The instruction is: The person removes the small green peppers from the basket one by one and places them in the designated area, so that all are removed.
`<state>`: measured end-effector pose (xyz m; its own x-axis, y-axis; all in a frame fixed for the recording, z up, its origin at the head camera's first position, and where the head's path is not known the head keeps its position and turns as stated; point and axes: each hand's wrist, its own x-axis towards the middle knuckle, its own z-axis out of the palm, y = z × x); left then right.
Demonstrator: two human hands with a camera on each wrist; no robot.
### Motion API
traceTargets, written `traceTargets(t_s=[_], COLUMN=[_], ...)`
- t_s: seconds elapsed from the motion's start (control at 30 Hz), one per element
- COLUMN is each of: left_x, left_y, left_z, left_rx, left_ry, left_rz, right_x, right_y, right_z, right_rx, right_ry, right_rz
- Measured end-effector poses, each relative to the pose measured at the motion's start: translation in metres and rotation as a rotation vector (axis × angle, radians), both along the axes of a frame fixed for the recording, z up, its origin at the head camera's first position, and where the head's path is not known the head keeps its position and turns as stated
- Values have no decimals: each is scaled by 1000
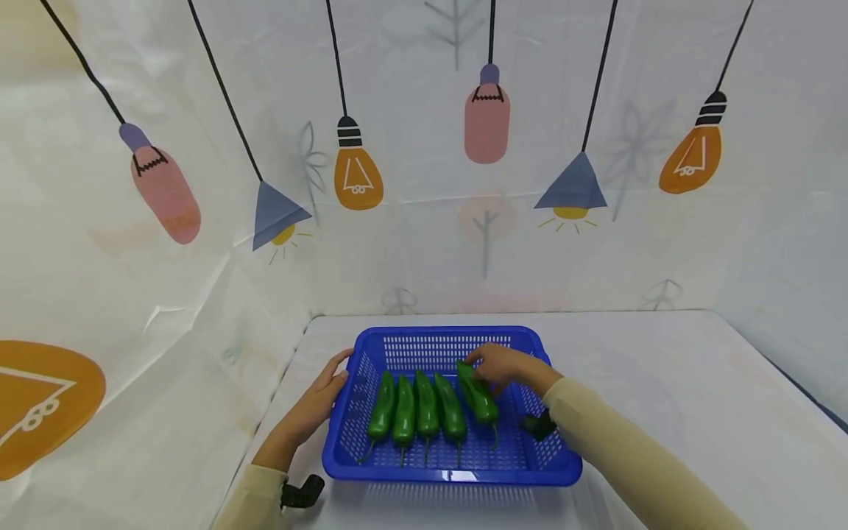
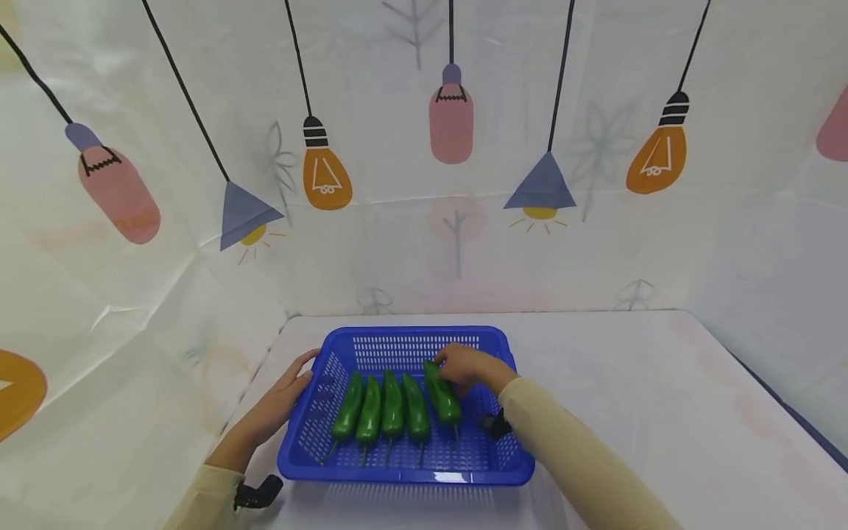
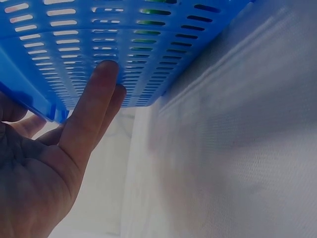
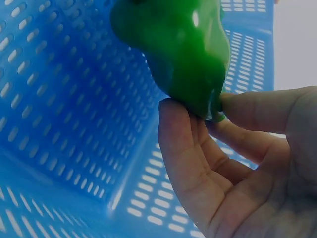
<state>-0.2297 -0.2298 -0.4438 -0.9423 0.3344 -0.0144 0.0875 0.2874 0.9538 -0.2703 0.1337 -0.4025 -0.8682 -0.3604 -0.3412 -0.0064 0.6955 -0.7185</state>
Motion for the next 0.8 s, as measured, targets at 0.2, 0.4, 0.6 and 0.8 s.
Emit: traceTargets(t_s=[0.2,0.4,0.6,0.8], left_x=[0,0,0,0], left_y=[2,2,2,3], left_z=[1,0,0,0], left_rx=[-10,-9,-7,-6], left_ry=[6,-10,-3,-4], left_rz=[27,26,28,34], right_x=[3,7,7,7], right_y=[11,19,28,40], right_z=[8,17,25,31], right_rx=[-33,-70,-97,-99], right_ry=[15,14,39,42], right_rz=[-11,0,27,31])
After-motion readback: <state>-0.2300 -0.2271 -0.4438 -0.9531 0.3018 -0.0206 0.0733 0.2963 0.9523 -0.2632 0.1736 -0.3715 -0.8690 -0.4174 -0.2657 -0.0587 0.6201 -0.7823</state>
